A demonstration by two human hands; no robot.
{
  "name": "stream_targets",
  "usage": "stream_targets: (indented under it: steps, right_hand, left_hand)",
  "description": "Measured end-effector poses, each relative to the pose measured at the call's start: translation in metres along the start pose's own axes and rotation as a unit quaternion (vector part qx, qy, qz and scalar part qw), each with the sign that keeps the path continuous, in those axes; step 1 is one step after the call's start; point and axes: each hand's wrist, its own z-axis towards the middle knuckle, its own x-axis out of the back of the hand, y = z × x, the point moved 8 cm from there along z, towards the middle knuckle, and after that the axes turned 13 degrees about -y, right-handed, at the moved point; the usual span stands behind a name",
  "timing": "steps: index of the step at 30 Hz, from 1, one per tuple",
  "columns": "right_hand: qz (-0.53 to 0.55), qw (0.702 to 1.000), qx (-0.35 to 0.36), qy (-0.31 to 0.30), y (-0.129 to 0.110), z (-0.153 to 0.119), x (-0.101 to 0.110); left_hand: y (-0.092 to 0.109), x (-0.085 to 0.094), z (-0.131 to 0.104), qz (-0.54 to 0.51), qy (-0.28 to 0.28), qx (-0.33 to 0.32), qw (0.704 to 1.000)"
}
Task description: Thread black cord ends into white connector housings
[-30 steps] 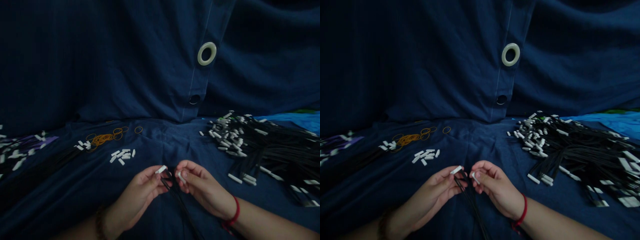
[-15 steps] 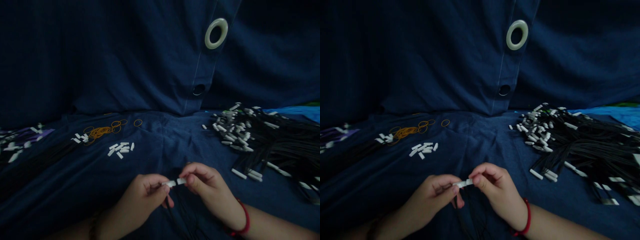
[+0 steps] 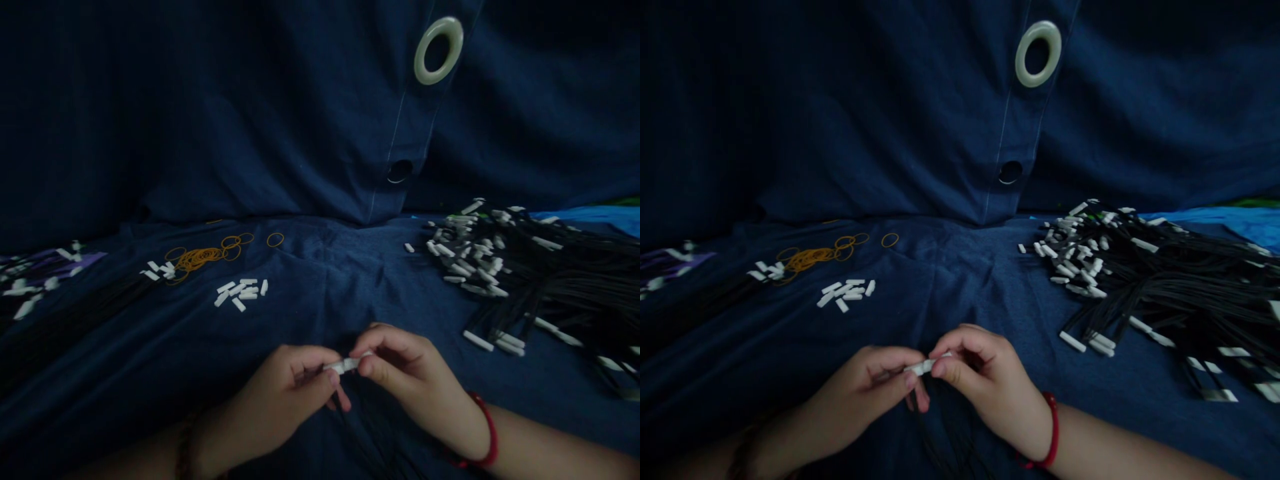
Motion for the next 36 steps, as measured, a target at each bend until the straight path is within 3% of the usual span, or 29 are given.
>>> stream_targets:
  steps: [4, 10, 15, 20, 27, 36]
  right_hand:
    - [0.012, 1.0, -0.008, -0.023, 0.001, 0.0, -0.004]
    - [0.083, 0.996, -0.02, 0.018, 0.003, -0.001, 0.004]
    - [0.024, 0.999, -0.032, 0.003, 0.002, -0.002, 0.002]
    - [-0.005, 0.999, 0.001, -0.048, -0.008, -0.003, -0.007]
    - [0.004, 0.999, 0.008, -0.04, -0.009, -0.003, -0.007]
    - [0.058, 0.997, -0.014, -0.039, -0.001, -0.005, -0.009]
  left_hand:
    - [-0.005, 0.003, 0.001, -0.01, 0.007, 0.005, 1.0]
    - [-0.012, 0.007, -0.002, -0.003, 0.03, 0.048, 0.998]
    - [-0.011, 0.008, -0.003, 0.004, 0.039, 0.046, 0.998]
    - [-0.003, 0.006, -0.004, 0.049, 0.034, 0.023, 0.998]
    - [-0.002, 0.002, -0.007, 0.074, 0.015, 0.006, 0.997]
    - [-0.007, 0.006, -0.004, 0.003, 0.044, -0.024, 0.999]
